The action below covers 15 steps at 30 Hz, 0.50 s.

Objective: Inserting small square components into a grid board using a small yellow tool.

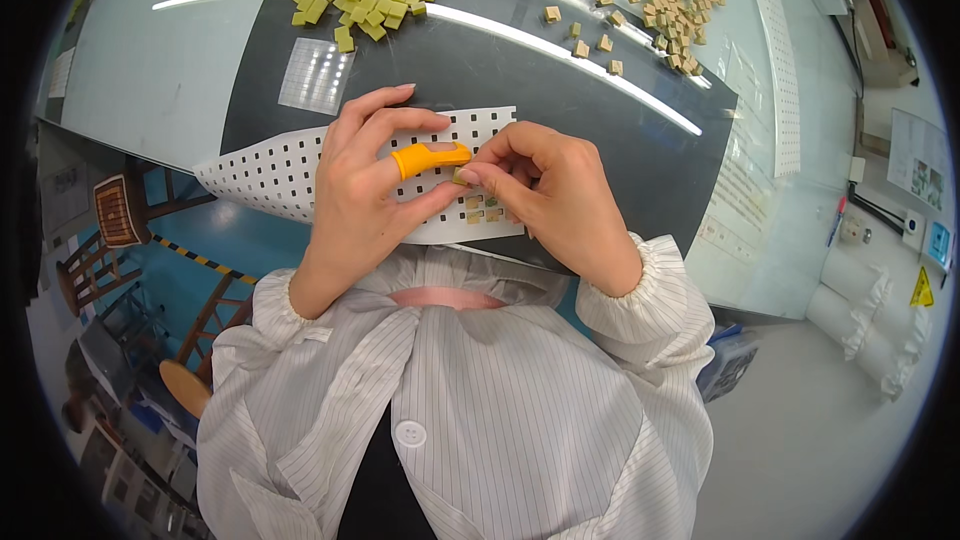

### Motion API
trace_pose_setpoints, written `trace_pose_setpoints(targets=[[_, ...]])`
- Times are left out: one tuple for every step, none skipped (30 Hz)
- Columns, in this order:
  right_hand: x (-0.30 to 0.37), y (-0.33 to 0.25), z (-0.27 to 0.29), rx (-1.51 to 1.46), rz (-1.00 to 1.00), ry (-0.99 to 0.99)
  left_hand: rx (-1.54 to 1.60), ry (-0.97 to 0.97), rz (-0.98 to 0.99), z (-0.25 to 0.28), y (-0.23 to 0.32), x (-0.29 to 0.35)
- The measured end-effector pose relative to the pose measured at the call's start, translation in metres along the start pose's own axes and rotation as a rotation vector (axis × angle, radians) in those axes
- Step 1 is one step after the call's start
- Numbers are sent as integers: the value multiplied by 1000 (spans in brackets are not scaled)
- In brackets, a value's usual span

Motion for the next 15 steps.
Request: trace_pose_setpoints(targets=[[1,-1,1,1,-1,1,2,0,-1,0,0,0],[3,-1,4,21,-5,68,8,-5,-4,1,1,-1],[5,-1,7,41,-11,134,15,-11,-7,2,1,-1],[8,3,7,41,-10,133,15,-11,-6,2,1,-1],[12,6,7,107,72,213,9,-14,-8,2,1,-1],[17,6,8,174,154,293,4,-18,-10,3,1,-1],[20,5,7,175,152,293,6,-19,-9,2,1,-1],[24,2,4,252,189,309,7,-19,-5,2,1,-1],[28,-1,1,330,225,324,8,-18,-1,2,0,-1],[30,0,-3,329,224,325,8,-19,-1,1,0,-1],[32,1,-6,331,231,344,7,-15,-1,1,0,-1],[33,2,-9,333,237,364,6,-11,-1,1,0,-1],[34,4,-10,337,240,382,7,-11,0,1,0,-1],[35,4,-10,337,240,382,9,-10,2,1,0,0],[36,4,-11,350,235,375,12,-9,3,1,-1,0]])
Point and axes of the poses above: each hand's wrist, its own x-axis away from the middle knuckle, its own z-axis out of the back of the hand, y = z × x, the point moved 3 cm from there along -x, towards the middle knuckle, and after that the axes turned 3 degrees about y, right-handed, at the moved point
